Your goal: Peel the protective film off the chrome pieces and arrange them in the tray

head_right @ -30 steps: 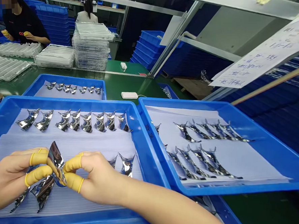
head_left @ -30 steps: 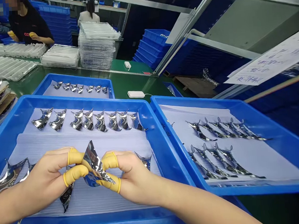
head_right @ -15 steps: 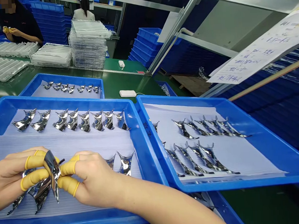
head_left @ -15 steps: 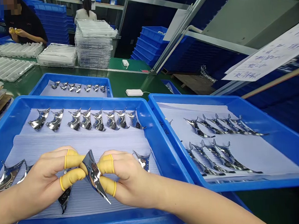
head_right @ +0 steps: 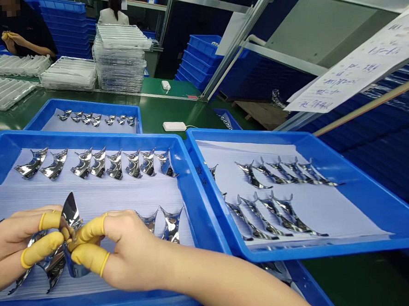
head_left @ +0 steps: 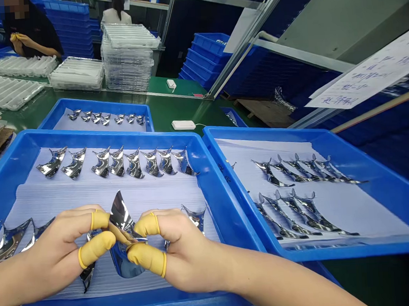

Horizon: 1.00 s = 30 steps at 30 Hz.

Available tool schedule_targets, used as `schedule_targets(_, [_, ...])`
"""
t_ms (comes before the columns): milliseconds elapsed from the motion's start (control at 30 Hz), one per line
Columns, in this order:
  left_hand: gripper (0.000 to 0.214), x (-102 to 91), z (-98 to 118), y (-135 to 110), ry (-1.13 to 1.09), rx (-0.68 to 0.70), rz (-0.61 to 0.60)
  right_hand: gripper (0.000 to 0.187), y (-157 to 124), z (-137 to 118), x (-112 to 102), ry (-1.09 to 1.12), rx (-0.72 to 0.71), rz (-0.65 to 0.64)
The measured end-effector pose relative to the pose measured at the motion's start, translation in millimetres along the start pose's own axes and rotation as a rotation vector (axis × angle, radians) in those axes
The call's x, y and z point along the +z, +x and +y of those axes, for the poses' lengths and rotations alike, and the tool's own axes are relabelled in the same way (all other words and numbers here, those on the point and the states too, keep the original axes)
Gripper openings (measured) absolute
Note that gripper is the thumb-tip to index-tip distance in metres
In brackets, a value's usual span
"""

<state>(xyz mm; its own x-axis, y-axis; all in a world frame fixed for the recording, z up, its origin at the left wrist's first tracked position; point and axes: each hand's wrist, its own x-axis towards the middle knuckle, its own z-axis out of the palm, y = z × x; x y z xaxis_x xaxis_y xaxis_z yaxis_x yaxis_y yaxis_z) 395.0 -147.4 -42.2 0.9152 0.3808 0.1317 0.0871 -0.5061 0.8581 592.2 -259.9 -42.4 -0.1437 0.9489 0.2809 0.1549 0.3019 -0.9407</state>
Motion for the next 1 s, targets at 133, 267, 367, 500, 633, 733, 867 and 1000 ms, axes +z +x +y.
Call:
schedule_targets(133, [0.020,-0.8,-1.1,0.3,-0.038,-0.027,-0.013,0.009,-0.9,-2.5,-1.9,0.096,0.131,-0.002])
schedule_targets(267, [0.019,-1.7,-2.1,-0.2,-0.086,-0.078,0.017,0.022,-0.5,-2.8,-3.4,0.237,0.275,0.001])
schedule_targets(367, [0.022,-3.5,-0.2,0.6,-0.108,-0.110,0.018,0.021,0.4,-1.6,-3.8,0.320,0.315,0.030])
schedule_targets(500, [0.022,-6.4,3.3,2.5,-0.127,-0.129,0.009,0.022,1.6,0.9,-3.7,0.398,0.336,0.080])
schedule_targets(633, [0.027,-7.2,2.3,0.9,-0.156,-0.150,-0.023,0.032,3.1,3.2,-4.9,0.418,0.352,0.137])
schedule_targets(733, [0.029,-6.9,1.2,-1.2,-0.170,-0.159,-0.037,0.043,4.7,4.3,-6.9,0.465,0.375,0.138])
schedule_targets(867, [0.029,-7.0,1.9,-1.6,-0.181,-0.180,-0.041,0.047,7.3,5.4,-9.3,0.503,0.389,0.142])
schedule_targets(1000, [0.032,-6.9,2.2,-0.2,-0.167,-0.198,-0.050,0.047,9.3,8.2,-9.5,0.543,0.415,0.156])
